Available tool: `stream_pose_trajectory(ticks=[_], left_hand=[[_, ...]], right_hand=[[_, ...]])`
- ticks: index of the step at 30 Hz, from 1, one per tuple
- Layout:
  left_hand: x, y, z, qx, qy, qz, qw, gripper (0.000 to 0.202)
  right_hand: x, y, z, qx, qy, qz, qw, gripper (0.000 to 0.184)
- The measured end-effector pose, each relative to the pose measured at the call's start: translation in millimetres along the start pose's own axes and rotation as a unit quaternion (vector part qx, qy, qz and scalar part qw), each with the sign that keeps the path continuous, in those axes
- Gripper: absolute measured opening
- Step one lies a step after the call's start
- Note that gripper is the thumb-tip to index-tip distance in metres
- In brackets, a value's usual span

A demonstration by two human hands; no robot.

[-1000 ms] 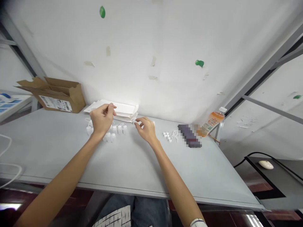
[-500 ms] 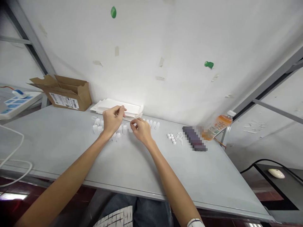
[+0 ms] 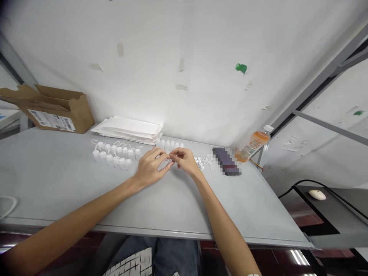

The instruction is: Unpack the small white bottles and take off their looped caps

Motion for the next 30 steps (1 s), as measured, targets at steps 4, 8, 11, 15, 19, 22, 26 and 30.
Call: stream_pose_trajectory(ticks=[4, 8, 11, 15, 19, 22, 26, 30], left_hand=[[-6.0, 4.0, -6.0, -0.059, -0.021, 0.047, 0.997, 0.025], [-7.8, 13.1, -8.7, -0.1, -0.029, 0.099, 0.99, 0.036], [-8.1, 22.7, -13.1, -0.117, -0.005, 0.141, 0.983, 0.037], [-9.6, 33.7, -21.0, -0.128, 0.049, 0.19, 0.972, 0.033], [-10.4, 35.8, -27.7, -0.174, 0.072, 0.199, 0.962, 0.027], [-10.6, 35.3, -28.6, -0.183, 0.06, 0.196, 0.961, 0.024], [-11.0, 35.8, -29.0, -0.163, 0.058, 0.189, 0.967, 0.022], [-11.5, 38.5, -29.7, -0.146, 0.061, 0.185, 0.97, 0.02]], right_hand=[[1.1, 0.8, 0.6, 0.036, -0.006, -0.01, 0.999, 0.025], [-0.7, 4.5, 1.7, 0.057, -0.007, -0.017, 0.998, 0.021], [-1.5, 4.6, 3.6, 0.067, -0.014, -0.021, 0.997, 0.021], [-0.2, 1.3, 3.9, 0.079, -0.015, -0.025, 0.996, 0.023], [1.4, -1.5, 3.9, 0.06, -0.016, -0.02, 0.998, 0.02], [1.7, -3.0, 3.3, 0.018, -0.015, -0.013, 1.0, 0.017], [-0.8, -0.8, 0.6, -0.17, -0.059, 0.037, 0.983, 0.009], [-6.6, 5.7, -11.7, -0.367, -0.091, 0.12, 0.918, 0.02]])
Point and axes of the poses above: each hand's wrist, its own x-axis towards the middle knuckle, its own z-axis out of the back of the hand, y = z × x, the point moved 6 cm from there along x, towards the middle knuckle, and after that the axes turned 6 degrees about -z, right-handed, at the moved point
